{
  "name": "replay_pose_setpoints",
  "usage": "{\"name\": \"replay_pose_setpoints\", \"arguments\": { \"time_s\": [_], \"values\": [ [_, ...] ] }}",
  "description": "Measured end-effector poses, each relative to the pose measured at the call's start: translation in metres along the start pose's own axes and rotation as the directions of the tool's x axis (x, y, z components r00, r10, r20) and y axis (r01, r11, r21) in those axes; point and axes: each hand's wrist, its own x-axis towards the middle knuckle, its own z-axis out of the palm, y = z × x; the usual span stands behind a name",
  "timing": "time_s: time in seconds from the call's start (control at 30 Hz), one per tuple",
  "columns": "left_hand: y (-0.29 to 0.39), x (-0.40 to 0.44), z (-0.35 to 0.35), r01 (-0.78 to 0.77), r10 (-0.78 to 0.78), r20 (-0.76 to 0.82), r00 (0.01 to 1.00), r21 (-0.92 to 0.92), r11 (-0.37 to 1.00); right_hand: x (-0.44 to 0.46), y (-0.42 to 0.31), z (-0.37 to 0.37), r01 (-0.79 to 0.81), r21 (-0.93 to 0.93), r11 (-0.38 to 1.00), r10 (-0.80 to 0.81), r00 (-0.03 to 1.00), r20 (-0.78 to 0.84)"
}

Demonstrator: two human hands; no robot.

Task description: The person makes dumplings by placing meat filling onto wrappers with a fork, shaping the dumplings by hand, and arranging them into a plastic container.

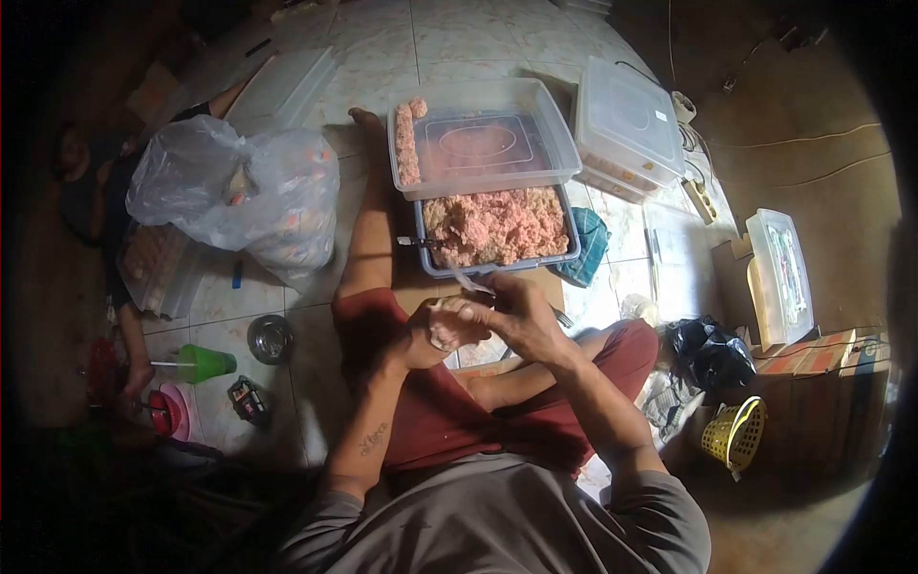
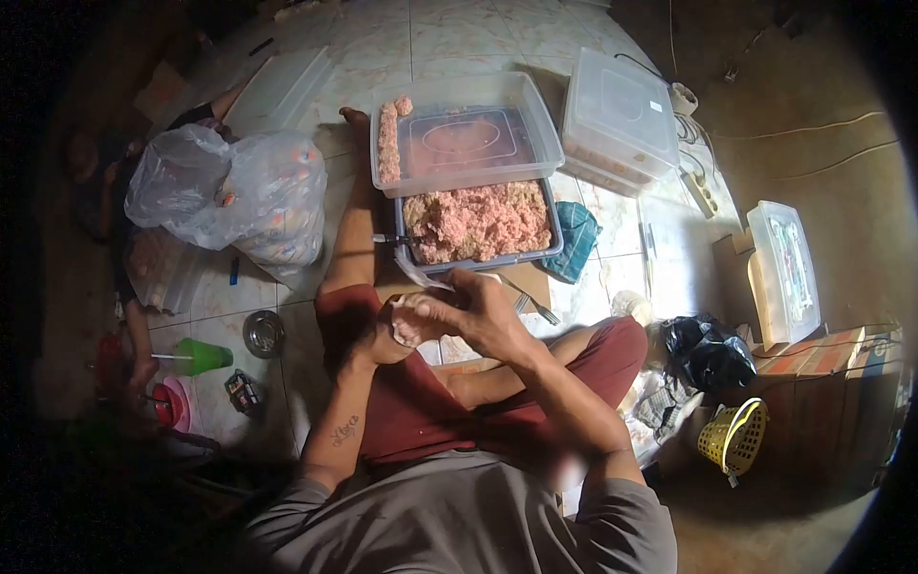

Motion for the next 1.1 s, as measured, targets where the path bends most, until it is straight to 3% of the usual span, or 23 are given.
{"name": "replay_pose_setpoints", "arguments": {
  "time_s": [0.07, 0.1, 0.17, 0.2, 0.27, 0.3, 0.37, 0.4, 0.43, 0.47, 0.53, 0.6, 0.63, 0.67, 0.73, 0.8, 0.83, 0.9, 0.93, 0.97, 1.03, 1.07, 1.1],
  "values": [
    [-0.006, 0.006, 0.008, -0.223, 0.278, -0.117, 0.953, 0.347, 0.911, -0.004, 0.007, -0.003, 0.025, 0.108, 0.994, -0.012, 0.993, -0.120],
    [-0.013, 0.008, 0.009, -0.211, 0.285, -0.197, 0.938, 0.328, 0.921, -0.008, 0.008, -0.004, 0.066, 0.215, 0.974, -0.012, 0.970, -0.244],
    [-0.034, 0.015, 0.009, -0.195, 0.312, -0.330, 0.891, 0.343, 0.919, -0.016, 0.048, -0.006, 0.008, 0.223, 0.975, 0.052, 0.964, -0.262],
    [-0.035, 0.018, 0.011, -0.203, 0.321, -0.330, 0.888, 0.346, 0.916, -0.022, 0.069, -0.003, -0.048, 0.349, 0.936, 0.127, 0.970, -0.206],
    [-0.035, 0.023, 0.019, -0.125, 0.122, -0.560, 0.820, 0.033, 0.992, -0.037, 0.086, 0.007, -0.096, 0.569, 0.817, 0.201, 0.972, -0.125],
    [-0.032, 0.028, 0.018, -0.131, 0.127, -0.558, 0.820, 0.033, 0.991, -0.038, 0.087, 0.009, -0.101, 0.651, 0.753, 0.206, 0.975, -0.087],
    [-0.028, 0.032, 0.016, -0.070, 0.135, -0.355, 0.925, 0.191, 0.979, -0.041, 0.091, 0.017, 0.009, 0.278, 0.961, 0.065, 0.965, -0.255],
    [-0.031, 0.031, 0.023, -0.135, 0.173, -0.349, 0.921, 0.129, 0.982, -0.041, 0.084, 0.012, 0.004, 0.284, 0.959, 0.072, 0.964, -0.258],
    [-0.038, 0.029, 0.028, -0.132, 0.169, -0.344, 0.924, 0.128, 0.983, -0.037, 0.073, 0.002, 0.116, -0.067, 0.991, -0.131, 0.943, -0.306],
    [-0.045, 0.030, 0.031, -0.123, 0.175, -0.440, 0.881, 0.144, 0.982, -0.035, 0.063, -0.008, 0.208, -0.417, 0.885, -0.341, 0.899, -0.275],
    [0.002, 0.037, 0.024, 0.015, -0.017, -0.558, 0.829, -0.007, 1.000, -0.037, 0.061, -0.020, 0.080, -0.421, 0.904, -0.225, 0.926, -0.305],
    [0.004, 0.036, 0.022, -0.104, 0.084, -0.597, 0.798, 0.001, 0.995, -0.041, 0.075, -0.021, 0.020, -0.441, 0.897, -0.167, 0.940, -0.297],
    [0.004, 0.035, 0.021, -0.222, 0.182, -0.629, 0.756, 0.015, 0.975, -0.046, 0.085, -0.015, -0.042, -0.098, 0.994, 0.014, 0.961, -0.275],
    [0.002, 0.031, 0.018, -0.201, 0.219, -0.613, 0.759, 0.100, 0.975, -0.050, 0.093, -0.010, -0.119, 0.250, 0.961, 0.170, 0.966, -0.194],
    [-0.012, 0.032, 0.021, -0.174, 0.224, -0.623, 0.749, 0.142, 0.974, -0.057, 0.106, 0.004, -0.195, 0.486, 0.852, 0.261, 0.963, -0.071],
    [-0.022, 0.037, 0.022, -0.254, 0.398, -0.422, 0.815, 0.356, 0.899, -0.048, 0.095, 0.026, 0.139, 0.280, 0.950, -0.071, 0.968, -0.241],
    [-0.023, 0.042, 0.026, -0.299, 0.461, -0.308, 0.832, 0.451, 0.841, -0.043, 0.089, 0.026, 0.252, -0.090, 0.964, -0.267, 0.916, -0.299],
    [-0.001, 0.043, 0.029, -0.133, 0.200, -0.586, 0.785, 0.157, 0.979, -0.038, 0.083, 0.011, 0.178, -0.408, 0.896, -0.311, 0.906, -0.287],
    [-0.002, 0.049, 0.023, -0.172, 0.279, -0.635, 0.721, 0.225, 0.959, -0.037, 0.081, 0.003, 0.139, -0.446, 0.884, -0.299, 0.901, -0.314],
    [0.003, 0.048, 0.029, -0.151, 0.242, -0.733, 0.636, 0.189, 0.970, -0.037, 0.081, -0.001, 0.143, -0.377, 0.915, -0.293, 0.878, -0.378],
    [-0.001, 0.040, 0.011, -0.092, 0.217, -0.565, 0.796, 0.241, 0.966, -0.040, 0.096, -0.005, 0.171, -0.038, 0.984, -0.172, 0.902, -0.396],
    [-0.012, 0.035, 0.008, -0.083, 0.205, -0.570, 0.795, 0.232, 0.969, -0.047, 0.096, -0.008, 0.162, -0.036, 0.986, -0.163, 0.907, -0.388],
    [-0.030, 0.033, 0.006, -0.143, 0.088, -0.471, 0.878, -0.082, 0.986, -0.053, 0.097, -0.010, 0.006, 0.132, 0.991, 0.032, 0.960, -0.280]
  ]
}}
